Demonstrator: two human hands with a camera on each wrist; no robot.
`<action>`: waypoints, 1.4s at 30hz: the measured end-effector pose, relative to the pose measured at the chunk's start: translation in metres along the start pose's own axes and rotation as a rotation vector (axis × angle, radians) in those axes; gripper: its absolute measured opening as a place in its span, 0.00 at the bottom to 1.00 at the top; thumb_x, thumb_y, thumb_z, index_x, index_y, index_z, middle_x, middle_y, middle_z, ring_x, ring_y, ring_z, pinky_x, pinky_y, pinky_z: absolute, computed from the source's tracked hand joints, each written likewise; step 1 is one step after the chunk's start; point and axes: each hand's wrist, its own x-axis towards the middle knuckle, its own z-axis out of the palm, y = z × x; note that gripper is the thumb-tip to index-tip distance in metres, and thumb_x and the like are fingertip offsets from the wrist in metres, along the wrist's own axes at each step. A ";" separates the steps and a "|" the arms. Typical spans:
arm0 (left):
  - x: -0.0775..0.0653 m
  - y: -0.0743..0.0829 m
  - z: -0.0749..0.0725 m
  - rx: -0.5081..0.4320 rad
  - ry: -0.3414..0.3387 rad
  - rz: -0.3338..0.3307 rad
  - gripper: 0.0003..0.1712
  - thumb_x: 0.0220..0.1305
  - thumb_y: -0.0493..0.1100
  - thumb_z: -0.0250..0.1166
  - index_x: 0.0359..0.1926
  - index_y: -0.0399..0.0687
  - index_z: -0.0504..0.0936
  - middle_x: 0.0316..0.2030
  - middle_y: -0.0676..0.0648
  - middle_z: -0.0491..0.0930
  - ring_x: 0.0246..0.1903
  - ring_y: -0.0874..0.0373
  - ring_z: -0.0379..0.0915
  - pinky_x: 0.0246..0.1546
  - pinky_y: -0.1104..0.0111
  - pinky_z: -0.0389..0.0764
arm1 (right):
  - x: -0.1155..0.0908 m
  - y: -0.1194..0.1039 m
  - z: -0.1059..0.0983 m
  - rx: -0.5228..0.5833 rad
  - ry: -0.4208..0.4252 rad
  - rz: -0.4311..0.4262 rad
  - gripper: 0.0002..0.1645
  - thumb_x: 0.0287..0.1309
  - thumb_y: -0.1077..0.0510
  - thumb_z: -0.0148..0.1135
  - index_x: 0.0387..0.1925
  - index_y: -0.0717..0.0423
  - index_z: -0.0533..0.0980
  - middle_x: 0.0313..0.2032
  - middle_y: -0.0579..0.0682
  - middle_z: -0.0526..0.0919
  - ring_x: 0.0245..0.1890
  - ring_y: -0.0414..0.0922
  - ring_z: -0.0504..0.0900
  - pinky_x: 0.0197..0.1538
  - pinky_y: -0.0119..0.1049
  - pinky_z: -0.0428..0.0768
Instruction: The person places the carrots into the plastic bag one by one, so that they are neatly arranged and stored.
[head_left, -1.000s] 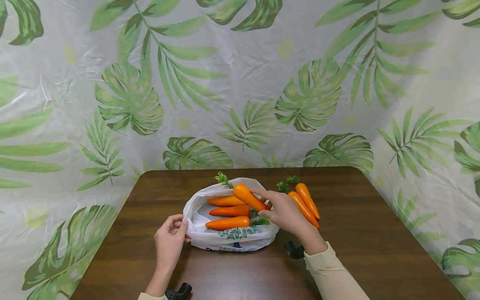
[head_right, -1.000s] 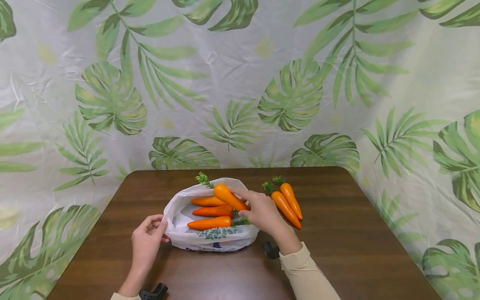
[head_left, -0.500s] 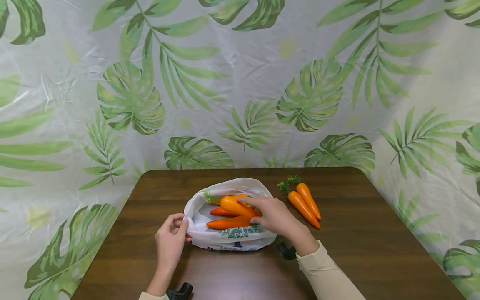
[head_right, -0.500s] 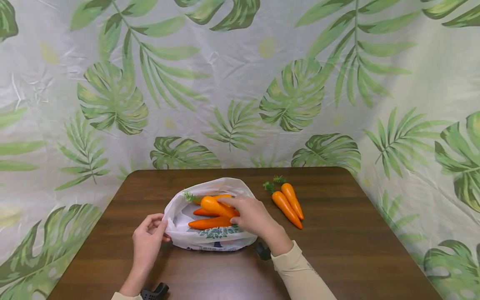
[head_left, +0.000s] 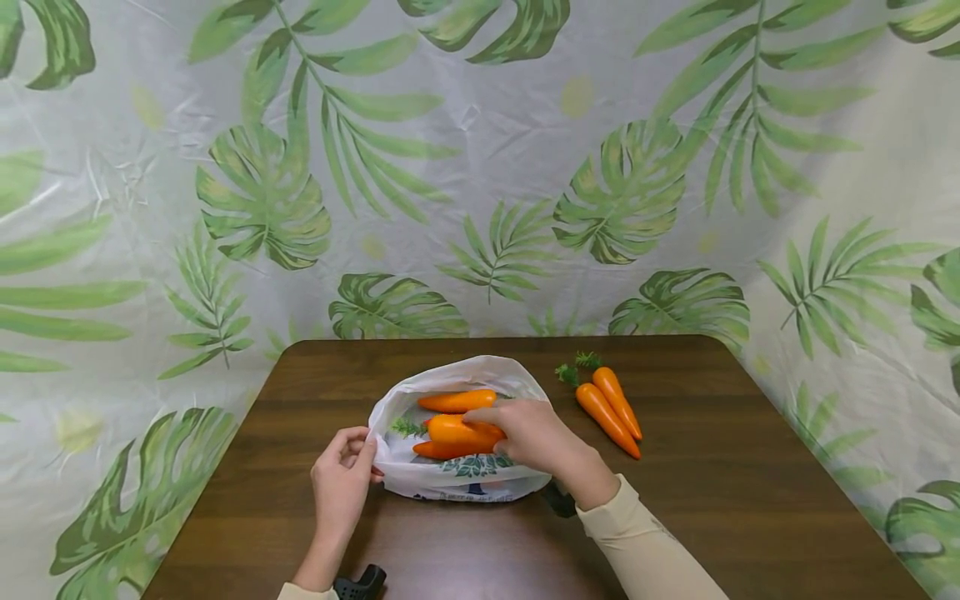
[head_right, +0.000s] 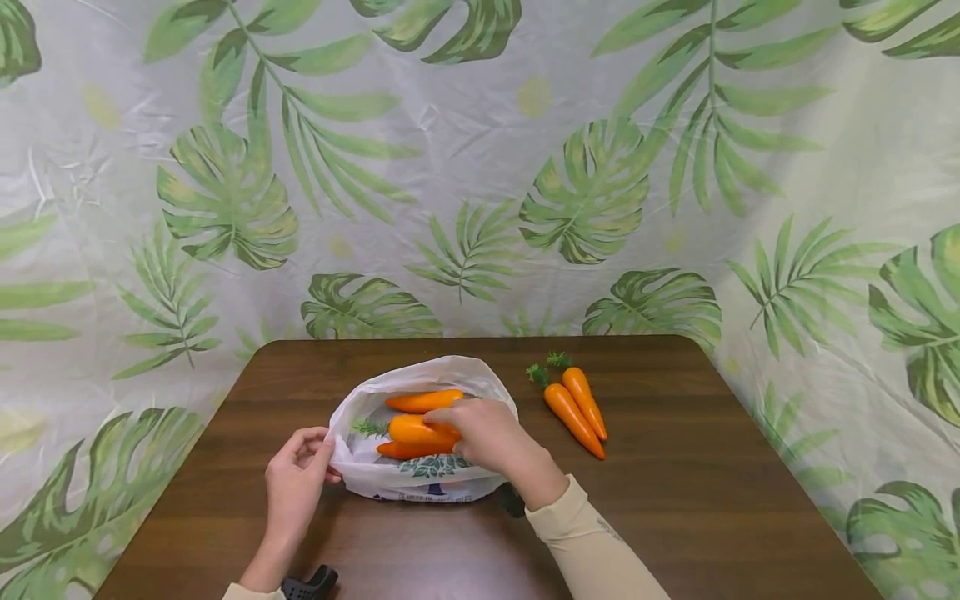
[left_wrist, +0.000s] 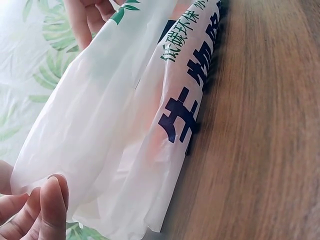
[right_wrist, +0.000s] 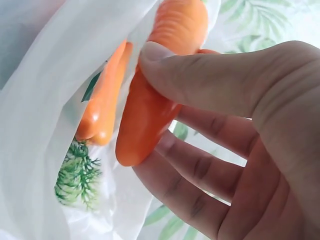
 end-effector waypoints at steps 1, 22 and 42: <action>0.001 -0.003 0.000 -0.004 0.001 -0.005 0.07 0.66 0.29 0.65 0.44 0.30 0.81 0.27 0.34 0.79 0.15 0.50 0.78 0.17 0.59 0.85 | 0.001 -0.001 0.000 -0.015 -0.002 -0.008 0.35 0.49 0.64 0.75 0.59 0.35 0.81 0.49 0.38 0.85 0.36 0.40 0.80 0.33 0.34 0.78; 0.007 -0.026 0.000 -0.042 -0.015 0.026 0.06 0.66 0.36 0.69 0.43 0.42 0.83 0.26 0.41 0.79 0.15 0.51 0.78 0.17 0.64 0.84 | 0.011 -0.016 0.012 0.101 -0.024 -0.031 0.21 0.48 0.73 0.71 0.32 0.40 0.84 0.27 0.34 0.82 0.21 0.40 0.69 0.24 0.30 0.69; 0.006 -0.027 -0.001 -0.045 0.002 0.031 0.05 0.66 0.35 0.69 0.42 0.41 0.83 0.26 0.41 0.80 0.15 0.52 0.78 0.16 0.66 0.84 | -0.007 -0.001 -0.015 0.136 0.049 0.057 0.23 0.55 0.58 0.74 0.54 0.42 0.83 0.50 0.41 0.85 0.37 0.43 0.83 0.32 0.33 0.81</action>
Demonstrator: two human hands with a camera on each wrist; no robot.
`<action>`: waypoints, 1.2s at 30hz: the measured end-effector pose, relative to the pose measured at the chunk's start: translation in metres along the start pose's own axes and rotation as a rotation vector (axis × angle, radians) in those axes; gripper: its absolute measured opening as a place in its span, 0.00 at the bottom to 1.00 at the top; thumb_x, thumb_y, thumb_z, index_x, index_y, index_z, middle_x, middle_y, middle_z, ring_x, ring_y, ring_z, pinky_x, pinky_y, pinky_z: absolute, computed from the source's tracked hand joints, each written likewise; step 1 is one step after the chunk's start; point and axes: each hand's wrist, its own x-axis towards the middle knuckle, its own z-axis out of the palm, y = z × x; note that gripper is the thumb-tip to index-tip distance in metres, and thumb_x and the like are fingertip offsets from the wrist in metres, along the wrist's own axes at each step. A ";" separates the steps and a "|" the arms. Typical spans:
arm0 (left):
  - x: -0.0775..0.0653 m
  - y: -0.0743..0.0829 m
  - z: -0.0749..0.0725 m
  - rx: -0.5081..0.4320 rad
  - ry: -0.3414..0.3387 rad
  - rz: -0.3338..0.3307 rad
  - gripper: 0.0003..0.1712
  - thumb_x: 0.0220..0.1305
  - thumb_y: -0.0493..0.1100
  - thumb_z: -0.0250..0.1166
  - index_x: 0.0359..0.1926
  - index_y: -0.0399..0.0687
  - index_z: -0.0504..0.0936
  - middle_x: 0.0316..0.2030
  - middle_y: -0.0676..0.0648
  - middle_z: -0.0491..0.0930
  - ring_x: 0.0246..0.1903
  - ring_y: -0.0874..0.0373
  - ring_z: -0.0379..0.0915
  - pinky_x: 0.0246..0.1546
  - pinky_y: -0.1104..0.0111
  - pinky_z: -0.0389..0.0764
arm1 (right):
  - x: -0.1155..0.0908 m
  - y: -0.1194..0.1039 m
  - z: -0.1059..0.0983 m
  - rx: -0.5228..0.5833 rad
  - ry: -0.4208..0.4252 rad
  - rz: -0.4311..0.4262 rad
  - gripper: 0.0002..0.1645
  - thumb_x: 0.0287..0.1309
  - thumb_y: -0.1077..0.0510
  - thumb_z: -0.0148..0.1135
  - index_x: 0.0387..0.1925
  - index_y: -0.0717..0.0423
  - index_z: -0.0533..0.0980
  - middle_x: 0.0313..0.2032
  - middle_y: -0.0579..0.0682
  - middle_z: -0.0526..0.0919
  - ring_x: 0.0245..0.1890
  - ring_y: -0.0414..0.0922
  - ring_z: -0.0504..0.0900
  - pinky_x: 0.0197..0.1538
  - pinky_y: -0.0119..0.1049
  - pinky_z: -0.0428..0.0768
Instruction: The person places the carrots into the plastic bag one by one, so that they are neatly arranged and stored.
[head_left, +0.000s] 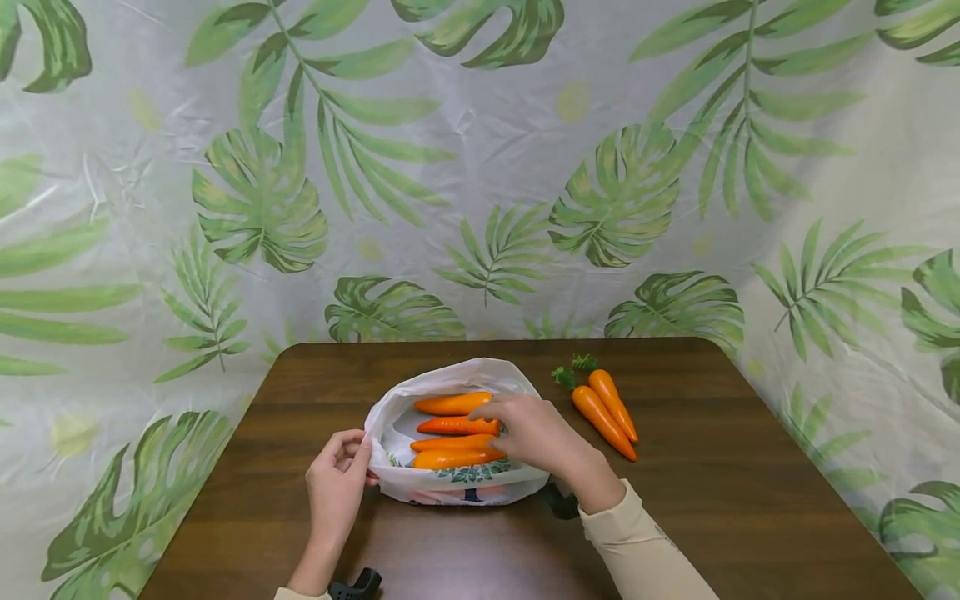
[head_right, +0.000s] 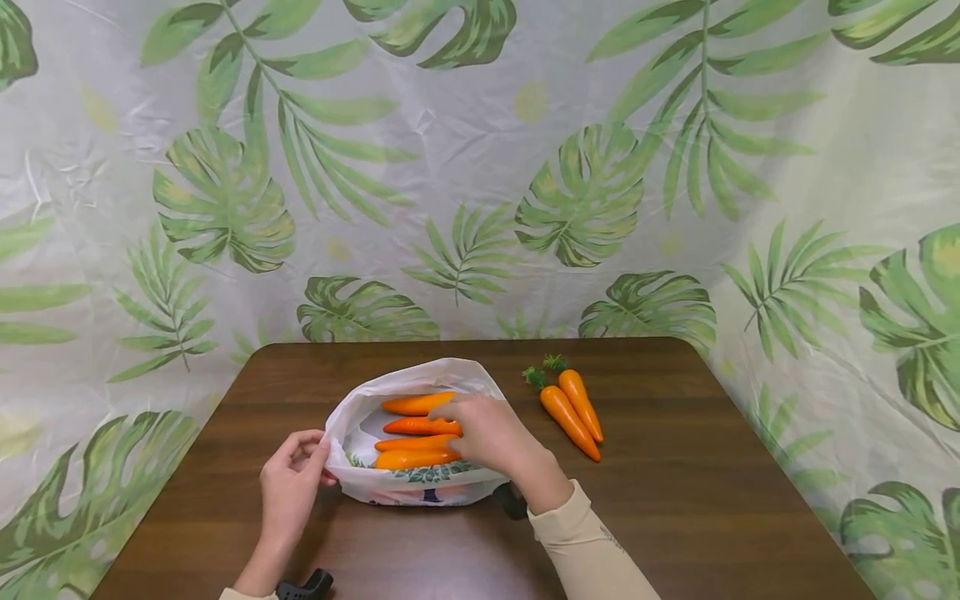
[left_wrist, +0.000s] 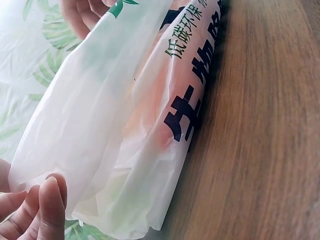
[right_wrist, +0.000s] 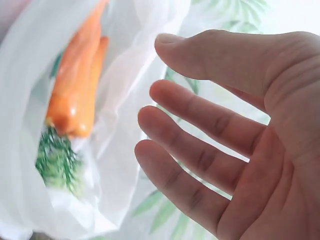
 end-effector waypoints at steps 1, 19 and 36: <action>0.000 0.000 0.000 0.000 0.001 0.000 0.05 0.66 0.34 0.68 0.42 0.41 0.83 0.26 0.41 0.80 0.15 0.52 0.78 0.16 0.66 0.84 | -0.002 0.002 -0.003 0.001 0.009 0.012 0.24 0.55 0.57 0.74 0.55 0.42 0.82 0.50 0.42 0.85 0.36 0.42 0.83 0.31 0.33 0.80; 0.000 -0.003 -0.003 0.013 0.003 0.008 0.06 0.66 0.34 0.68 0.43 0.41 0.83 0.26 0.41 0.80 0.15 0.53 0.77 0.16 0.63 0.84 | -0.049 0.063 -0.027 0.012 0.265 0.257 0.34 0.52 0.56 0.78 0.61 0.37 0.78 0.45 0.40 0.82 0.38 0.43 0.80 0.33 0.40 0.79; 0.001 -0.006 0.000 0.001 -0.005 0.011 0.06 0.66 0.35 0.68 0.43 0.41 0.83 0.26 0.40 0.80 0.15 0.52 0.77 0.16 0.64 0.84 | -0.101 0.122 0.002 0.031 0.329 0.459 0.37 0.51 0.56 0.78 0.64 0.46 0.76 0.49 0.53 0.83 0.45 0.55 0.84 0.38 0.57 0.83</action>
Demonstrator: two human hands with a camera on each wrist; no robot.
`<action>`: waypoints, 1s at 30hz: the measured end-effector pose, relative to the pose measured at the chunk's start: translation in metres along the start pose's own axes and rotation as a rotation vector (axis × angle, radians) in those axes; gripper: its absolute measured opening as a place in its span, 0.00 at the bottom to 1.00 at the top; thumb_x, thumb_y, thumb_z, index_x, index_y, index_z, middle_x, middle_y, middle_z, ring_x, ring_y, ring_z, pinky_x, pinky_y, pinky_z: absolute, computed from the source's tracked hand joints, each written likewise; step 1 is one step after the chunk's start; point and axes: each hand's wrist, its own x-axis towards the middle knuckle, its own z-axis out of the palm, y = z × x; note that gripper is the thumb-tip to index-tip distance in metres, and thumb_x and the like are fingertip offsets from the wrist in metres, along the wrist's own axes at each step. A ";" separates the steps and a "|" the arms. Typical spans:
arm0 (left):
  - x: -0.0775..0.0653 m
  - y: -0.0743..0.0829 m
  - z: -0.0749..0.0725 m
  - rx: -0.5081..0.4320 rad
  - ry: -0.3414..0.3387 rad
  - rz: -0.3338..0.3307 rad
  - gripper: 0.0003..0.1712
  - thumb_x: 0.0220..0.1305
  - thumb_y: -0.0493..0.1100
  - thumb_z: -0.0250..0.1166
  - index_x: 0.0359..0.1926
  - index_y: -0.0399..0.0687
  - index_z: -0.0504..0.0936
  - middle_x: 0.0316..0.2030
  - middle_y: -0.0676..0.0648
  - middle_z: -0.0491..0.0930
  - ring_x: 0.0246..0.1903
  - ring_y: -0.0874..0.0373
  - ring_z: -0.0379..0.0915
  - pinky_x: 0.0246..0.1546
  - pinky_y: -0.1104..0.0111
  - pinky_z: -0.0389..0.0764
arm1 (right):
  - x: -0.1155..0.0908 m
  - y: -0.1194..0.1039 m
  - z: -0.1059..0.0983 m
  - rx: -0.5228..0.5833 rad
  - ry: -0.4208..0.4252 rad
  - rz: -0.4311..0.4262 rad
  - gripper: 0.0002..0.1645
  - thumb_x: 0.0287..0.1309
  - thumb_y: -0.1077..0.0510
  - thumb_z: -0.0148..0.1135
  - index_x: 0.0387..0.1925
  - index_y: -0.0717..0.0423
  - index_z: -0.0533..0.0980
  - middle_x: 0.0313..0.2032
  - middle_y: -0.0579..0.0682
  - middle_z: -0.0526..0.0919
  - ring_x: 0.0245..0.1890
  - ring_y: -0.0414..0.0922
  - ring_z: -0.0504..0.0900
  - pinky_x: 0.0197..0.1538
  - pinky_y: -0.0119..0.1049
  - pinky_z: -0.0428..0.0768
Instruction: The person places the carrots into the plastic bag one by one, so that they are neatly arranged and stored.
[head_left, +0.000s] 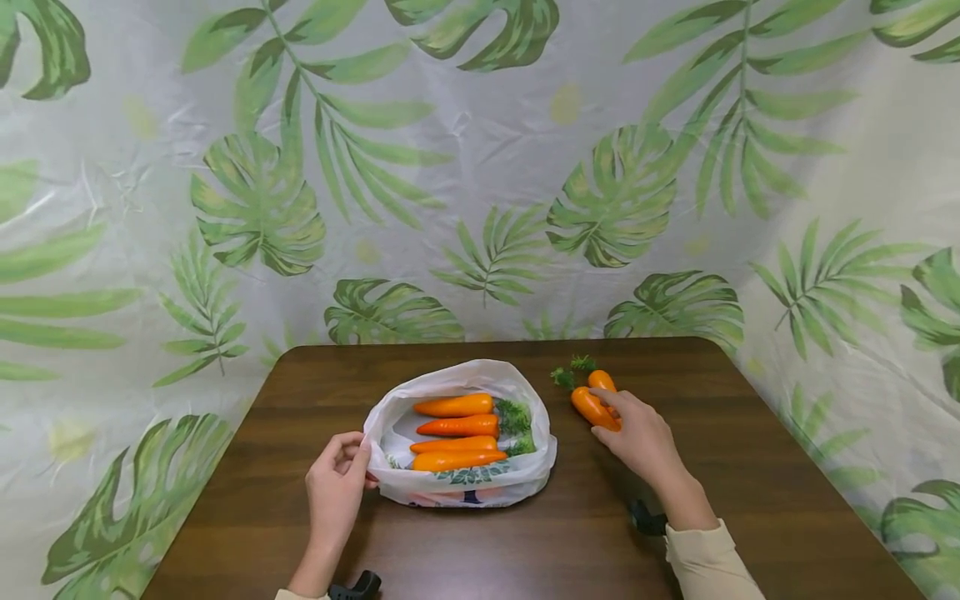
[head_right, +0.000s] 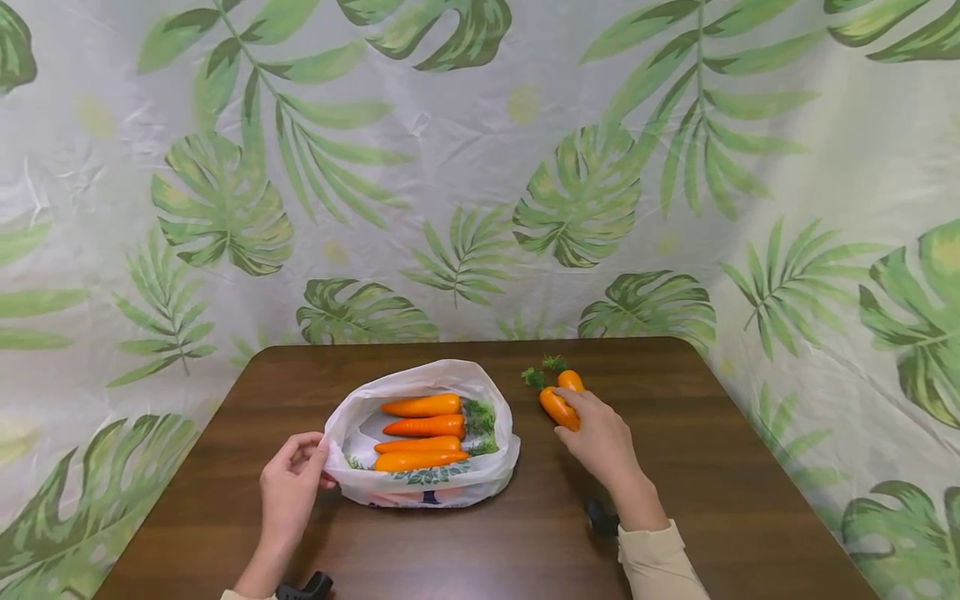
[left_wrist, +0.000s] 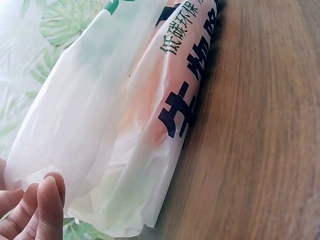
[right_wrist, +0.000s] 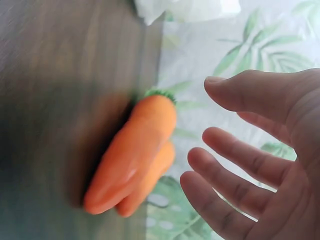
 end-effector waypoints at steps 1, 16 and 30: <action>0.001 0.000 0.000 0.004 -0.003 0.002 0.06 0.66 0.36 0.68 0.43 0.41 0.83 0.26 0.40 0.80 0.15 0.51 0.77 0.16 0.65 0.84 | -0.001 0.003 0.001 -0.003 0.005 0.008 0.37 0.51 0.56 0.78 0.64 0.46 0.76 0.49 0.54 0.83 0.45 0.55 0.84 0.39 0.58 0.83; 0.000 0.003 0.001 0.032 0.001 0.005 0.06 0.66 0.36 0.69 0.43 0.42 0.83 0.26 0.42 0.79 0.15 0.52 0.77 0.16 0.65 0.84 | -0.006 0.025 0.013 -0.058 0.002 0.058 0.36 0.49 0.57 0.79 0.62 0.49 0.77 0.46 0.54 0.83 0.38 0.54 0.81 0.34 0.54 0.81; -0.001 0.001 0.000 0.025 0.005 0.000 0.06 0.66 0.33 0.68 0.43 0.41 0.84 0.26 0.42 0.79 0.15 0.52 0.77 0.15 0.64 0.84 | -0.007 0.023 0.025 -0.025 -0.056 0.084 0.40 0.45 0.59 0.81 0.62 0.49 0.77 0.42 0.50 0.84 0.32 0.47 0.78 0.30 0.44 0.79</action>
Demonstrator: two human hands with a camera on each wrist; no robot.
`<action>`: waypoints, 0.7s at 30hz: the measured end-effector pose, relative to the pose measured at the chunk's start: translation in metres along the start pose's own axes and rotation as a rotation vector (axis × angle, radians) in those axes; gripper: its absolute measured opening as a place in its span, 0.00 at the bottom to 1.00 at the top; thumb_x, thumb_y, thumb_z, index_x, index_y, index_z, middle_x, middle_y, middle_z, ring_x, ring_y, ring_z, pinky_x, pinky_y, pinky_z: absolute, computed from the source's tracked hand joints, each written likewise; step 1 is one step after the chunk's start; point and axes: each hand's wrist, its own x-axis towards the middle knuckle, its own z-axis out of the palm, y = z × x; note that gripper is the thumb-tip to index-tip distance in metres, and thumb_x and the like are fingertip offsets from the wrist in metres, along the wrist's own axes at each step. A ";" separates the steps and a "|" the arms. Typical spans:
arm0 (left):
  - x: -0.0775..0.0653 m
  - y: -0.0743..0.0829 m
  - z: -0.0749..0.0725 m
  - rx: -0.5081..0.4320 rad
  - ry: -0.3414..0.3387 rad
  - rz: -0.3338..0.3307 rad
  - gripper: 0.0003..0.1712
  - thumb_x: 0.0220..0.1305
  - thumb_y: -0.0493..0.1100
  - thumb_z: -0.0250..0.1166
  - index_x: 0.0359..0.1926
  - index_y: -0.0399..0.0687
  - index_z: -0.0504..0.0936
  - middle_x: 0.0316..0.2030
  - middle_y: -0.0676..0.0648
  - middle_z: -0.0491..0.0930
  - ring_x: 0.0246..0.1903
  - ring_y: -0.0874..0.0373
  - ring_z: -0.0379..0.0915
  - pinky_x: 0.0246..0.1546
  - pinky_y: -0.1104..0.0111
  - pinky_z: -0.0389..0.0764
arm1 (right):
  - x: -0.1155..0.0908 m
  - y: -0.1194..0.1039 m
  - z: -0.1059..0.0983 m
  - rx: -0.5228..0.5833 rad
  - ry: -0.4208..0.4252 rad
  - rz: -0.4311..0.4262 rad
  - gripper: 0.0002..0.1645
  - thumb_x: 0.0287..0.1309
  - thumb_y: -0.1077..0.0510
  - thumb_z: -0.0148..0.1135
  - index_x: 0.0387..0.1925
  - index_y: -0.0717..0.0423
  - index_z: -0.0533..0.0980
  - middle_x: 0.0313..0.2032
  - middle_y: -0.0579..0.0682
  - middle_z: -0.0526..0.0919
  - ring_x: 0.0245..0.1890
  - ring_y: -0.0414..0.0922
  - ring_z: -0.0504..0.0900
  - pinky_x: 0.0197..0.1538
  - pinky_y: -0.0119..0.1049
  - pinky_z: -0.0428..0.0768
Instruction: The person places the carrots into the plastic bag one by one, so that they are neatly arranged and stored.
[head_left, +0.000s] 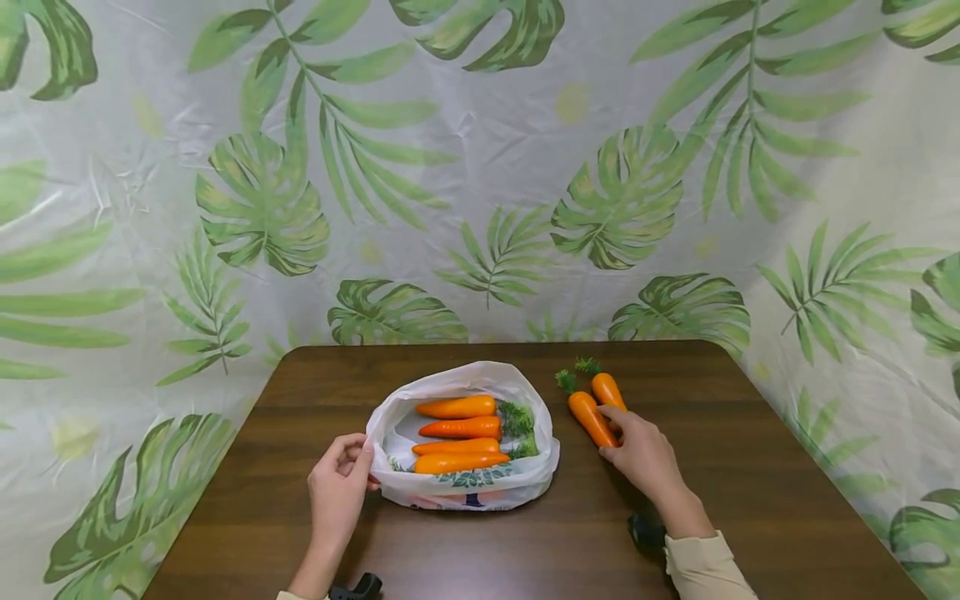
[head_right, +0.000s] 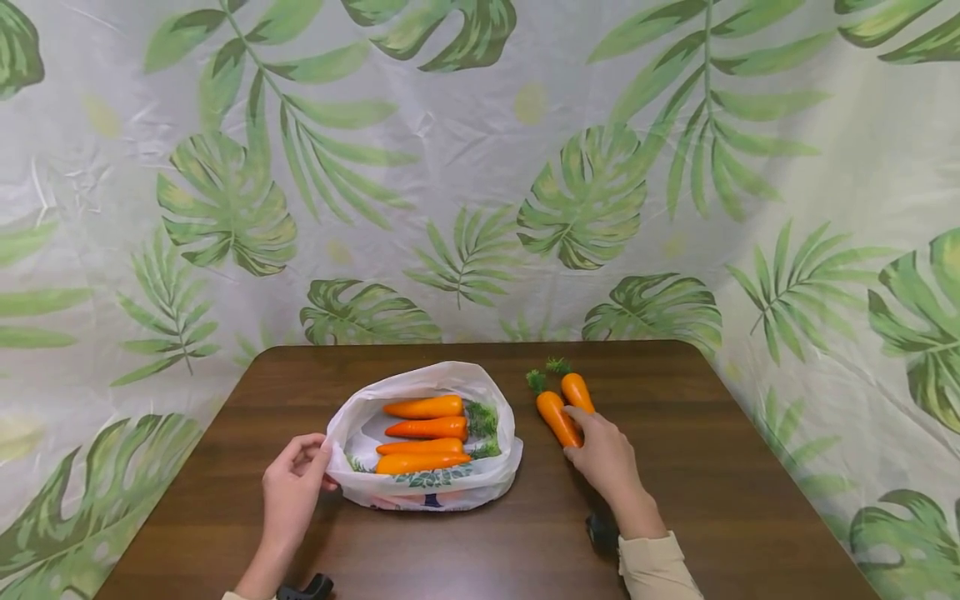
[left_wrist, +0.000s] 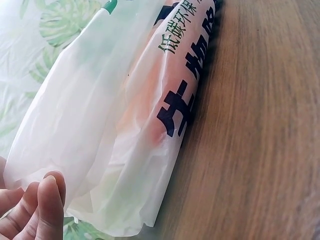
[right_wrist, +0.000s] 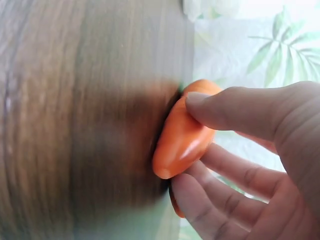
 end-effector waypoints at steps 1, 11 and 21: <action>0.000 0.000 0.000 0.002 0.000 -0.001 0.06 0.66 0.33 0.68 0.43 0.41 0.84 0.26 0.42 0.79 0.15 0.53 0.77 0.15 0.64 0.84 | 0.000 0.000 0.001 0.004 -0.011 0.005 0.40 0.45 0.59 0.81 0.63 0.49 0.76 0.43 0.51 0.85 0.33 0.48 0.79 0.31 0.45 0.79; -0.008 0.038 0.003 0.001 -0.016 0.004 0.07 0.65 0.27 0.65 0.44 0.29 0.81 0.26 0.33 0.78 0.16 0.43 0.77 0.17 0.61 0.85 | -0.003 -0.002 0.002 0.017 -0.044 -0.002 0.43 0.45 0.61 0.81 0.65 0.50 0.74 0.45 0.54 0.86 0.40 0.56 0.83 0.38 0.56 0.82; -0.009 0.042 0.001 0.007 -0.011 0.026 0.07 0.65 0.27 0.65 0.43 0.27 0.81 0.26 0.33 0.78 0.15 0.45 0.77 0.16 0.63 0.84 | -0.003 -0.006 0.001 0.009 -0.043 0.020 0.44 0.47 0.61 0.79 0.67 0.46 0.73 0.46 0.54 0.86 0.38 0.54 0.83 0.31 0.49 0.81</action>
